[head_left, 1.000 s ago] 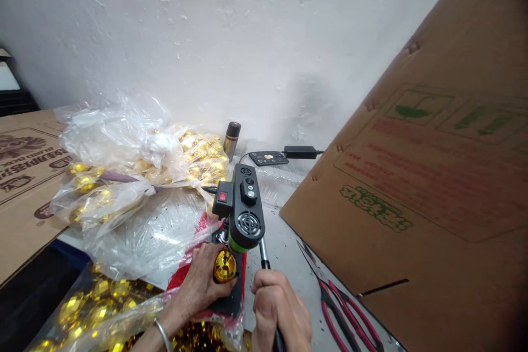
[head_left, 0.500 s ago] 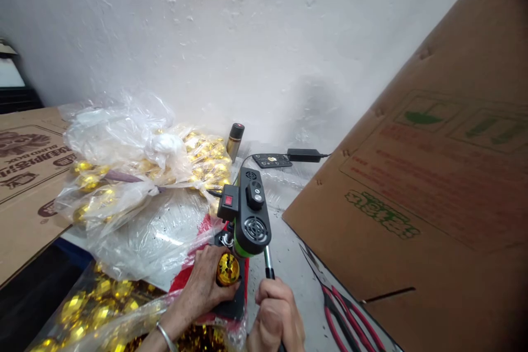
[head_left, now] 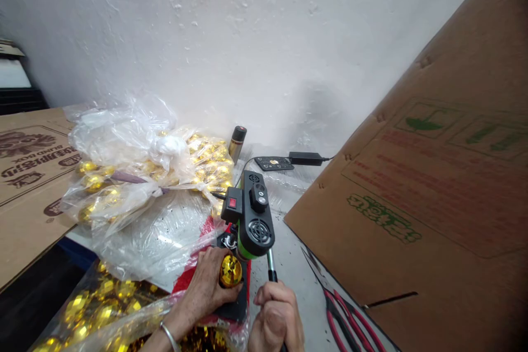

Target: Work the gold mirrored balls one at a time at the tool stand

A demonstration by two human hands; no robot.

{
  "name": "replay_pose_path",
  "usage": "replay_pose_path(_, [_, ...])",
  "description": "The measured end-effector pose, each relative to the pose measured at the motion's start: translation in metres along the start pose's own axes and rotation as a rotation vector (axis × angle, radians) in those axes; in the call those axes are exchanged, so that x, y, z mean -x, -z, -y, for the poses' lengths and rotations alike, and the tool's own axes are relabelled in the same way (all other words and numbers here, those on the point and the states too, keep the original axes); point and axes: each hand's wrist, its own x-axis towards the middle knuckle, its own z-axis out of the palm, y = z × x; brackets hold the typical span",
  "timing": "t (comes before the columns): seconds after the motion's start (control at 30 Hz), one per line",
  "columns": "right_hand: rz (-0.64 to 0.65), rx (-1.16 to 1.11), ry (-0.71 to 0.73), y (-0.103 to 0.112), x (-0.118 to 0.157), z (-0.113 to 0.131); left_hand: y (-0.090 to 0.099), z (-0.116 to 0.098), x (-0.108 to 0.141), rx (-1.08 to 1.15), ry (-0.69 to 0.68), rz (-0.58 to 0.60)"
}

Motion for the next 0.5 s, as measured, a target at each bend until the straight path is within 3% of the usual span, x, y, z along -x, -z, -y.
replay_pose_path(0.2, [-0.011,0.009,-0.005,-0.001,0.002,0.002,0.003,-0.003,-0.002,0.013,0.02,0.03])
replay_pose_path(0.37, [-0.036,0.04,-0.093,-0.002,0.028,-0.005,0.005,-0.006,-0.002,0.039,0.033,0.056])
replay_pose_path(0.5, [-0.06,0.026,0.056,-0.005,0.053,-0.03,0.002,-0.003,-0.001,0.059,0.03,0.06])
